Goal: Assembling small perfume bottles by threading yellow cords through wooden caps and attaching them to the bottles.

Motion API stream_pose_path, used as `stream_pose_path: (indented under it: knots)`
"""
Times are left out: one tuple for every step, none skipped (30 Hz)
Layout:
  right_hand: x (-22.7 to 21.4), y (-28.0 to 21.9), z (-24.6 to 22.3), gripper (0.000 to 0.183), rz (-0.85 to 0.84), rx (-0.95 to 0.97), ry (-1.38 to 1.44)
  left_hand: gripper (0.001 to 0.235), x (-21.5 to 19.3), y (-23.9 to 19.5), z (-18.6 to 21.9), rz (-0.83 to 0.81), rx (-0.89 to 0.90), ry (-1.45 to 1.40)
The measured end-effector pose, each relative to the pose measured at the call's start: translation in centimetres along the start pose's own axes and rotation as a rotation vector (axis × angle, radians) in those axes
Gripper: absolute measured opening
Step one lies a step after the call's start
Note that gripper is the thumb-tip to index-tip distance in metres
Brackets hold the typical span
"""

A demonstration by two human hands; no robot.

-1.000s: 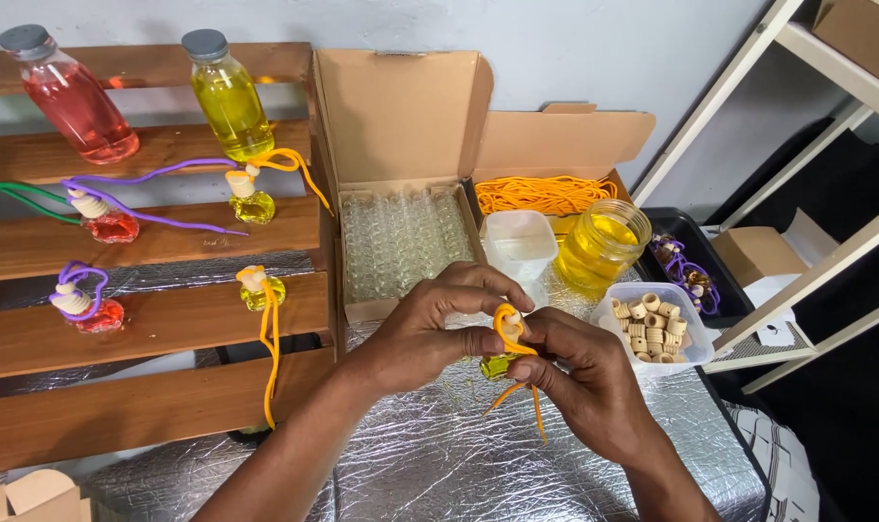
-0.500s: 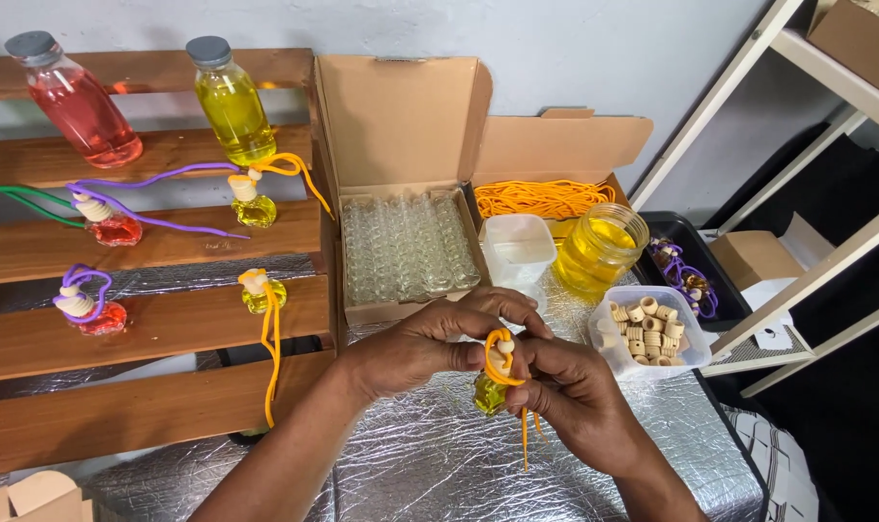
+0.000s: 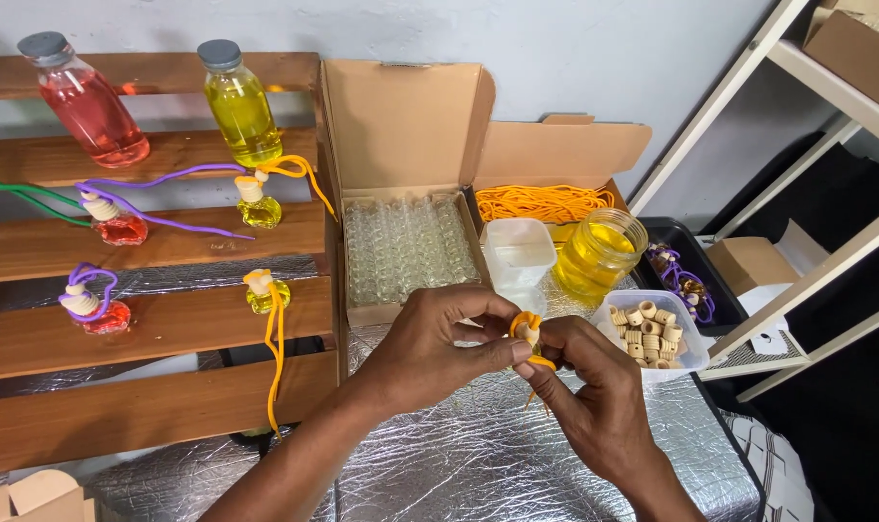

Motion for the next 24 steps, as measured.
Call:
stream_pose_path:
  knots:
    - [0.1, -0.2, 0.1, 0.022, 0.0, 0.003, 0.0, 0.022, 0.2, -0.1, -0.1, -0.002, -0.001, -0.001]
    - [0.1, -0.3, 0.3, 0.024, 0.009, 0.078, 0.071, 0.02, 0.4, -0.1, -0.2, 0.008, 0.016, -0.006]
    - [0.2, -0.5, 0.5, 0.026, 0.018, 0.153, 0.143, 0.019, 0.6, -0.2, -0.3, 0.018, 0.034, -0.011]
    - [0.4, -0.5, 0.9, 0.026, 0.019, 0.155, 0.144, 0.019, 0.8, -0.2, -0.3, 0.017, 0.033, -0.011]
    - [0.6, -0.6, 1.5, 0.027, 0.025, 0.236, 0.366, 0.023, 1.0, -0.2, -0.3, 0.042, 0.025, 0.002]
    - [0.8, -0.8, 2.0, 0.028, 0.033, 0.317, 0.589, 0.027, 1.2, -0.2, -0.2, 0.067, 0.018, 0.016]
    - [0.7, -0.8, 2.6, 0.028, 0.031, 0.318, 0.59, 0.027, 1.2, -0.1, -0.5, 0.069, 0.017, 0.017]
    - [0.6, -0.8, 3.3, 0.038, 0.006, 0.323, 0.66, 0.028, 1.1, -0.1, -0.6, 0.078, 0.038, 0.019]
    - [0.5, -0.8, 3.9, 0.048, -0.019, 0.327, 0.73, 0.029, 1.0, 0.0, -0.8, 0.086, 0.06, 0.022]
    - [0.5, -0.6, 4.5, 0.048, -0.021, 0.326, 0.73, 0.029, 0.9, 0.1, -0.9, 0.088, 0.06, 0.023]
    - [0.6, -0.6, 5.1, 0.041, -0.019, 0.368, 0.83, 0.025, 0.8, 0.2, -1.0, 0.083, 0.052, 0.019]
    - [0.6, -0.6, 5.8, 0.039, -0.016, 0.41, 0.929, 0.022, 0.8, 0.2, -1.1, 0.078, 0.044, 0.015]
    - [0.7, -0.5, 5.7, 0.039, -0.014, 0.411, 0.929, 0.022, 0.8, 0.3, -1.2, 0.076, 0.043, 0.015]
    - [0.7, -0.3, 5.6, 0.035, -0.015, 0.443, 0.941, 0.022, 0.8, 0.3, -1.2, 0.063, 0.054, 0.035]
    - [0.8, -0.2, 5.5, 0.031, -0.018, 0.475, 0.953, 0.023, 0.8, 0.2, -1.2, 0.053, 0.065, 0.056]
    - [0.9, -0.3, 5.9, 0.031, -0.019, 0.476, 0.954, 0.023, 0.7, 0.3, -1.2, 0.054, 0.063, 0.056]
    - [1.0, -0.5, 6.3, 0.027, -0.01, 0.479, 0.924, 0.02, 0.6, 0.4, -1.1, 0.059, 0.08, 0.112]
    - [1.1, -0.7, 6.7, 0.028, -0.001, 0.482, 0.894, 0.018, 0.5, 0.4, -1.0, 0.064, 0.097, 0.167]
    - [1.2, -0.9, 7.1, 0.028, 0.001, 0.482, 0.895, 0.018, 0.5, 0.4, -0.8, 0.062, 0.096, 0.168]
    - [1.3, -1.2, 7.5, 0.028, 0.0, 0.426, 0.89, 0.015, 0.4, 0.4, -0.6, 0.066, 0.052, 0.155]
    - [1.4, -1.4, 7.8, 0.029, -0.001, 0.37, 0.885, 0.013, 0.4, 0.3, -0.4, 0.07, 0.007, 0.142]
    - [1.3, -1.3, 7.3, 0.029, 0.001, 0.37, 0.885, 0.013, 0.4, 0.3, -0.4, 0.069, 0.006, 0.142]
    - [1.1, -1.2, 6.7, 0.035, -0.042, 0.335, 0.888, 0.014, 0.3, 0.3, -0.4, 0.068, 0.001, 0.143]
    - [1.0, -1.0, 6.1, 0.041, -0.084, 0.3, 0.891, 0.014, 0.2, 0.3, -0.5, 0.066, -0.004, 0.143]
Point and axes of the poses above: each hand's wrist, its own y-axis towards the middle knuckle, its own x-axis out of the palm, z = x × y, the point moved 1 cm from there along y, towards the middle knuckle, and after that the axes turned 1 degree about y, right-handed, at the moved point
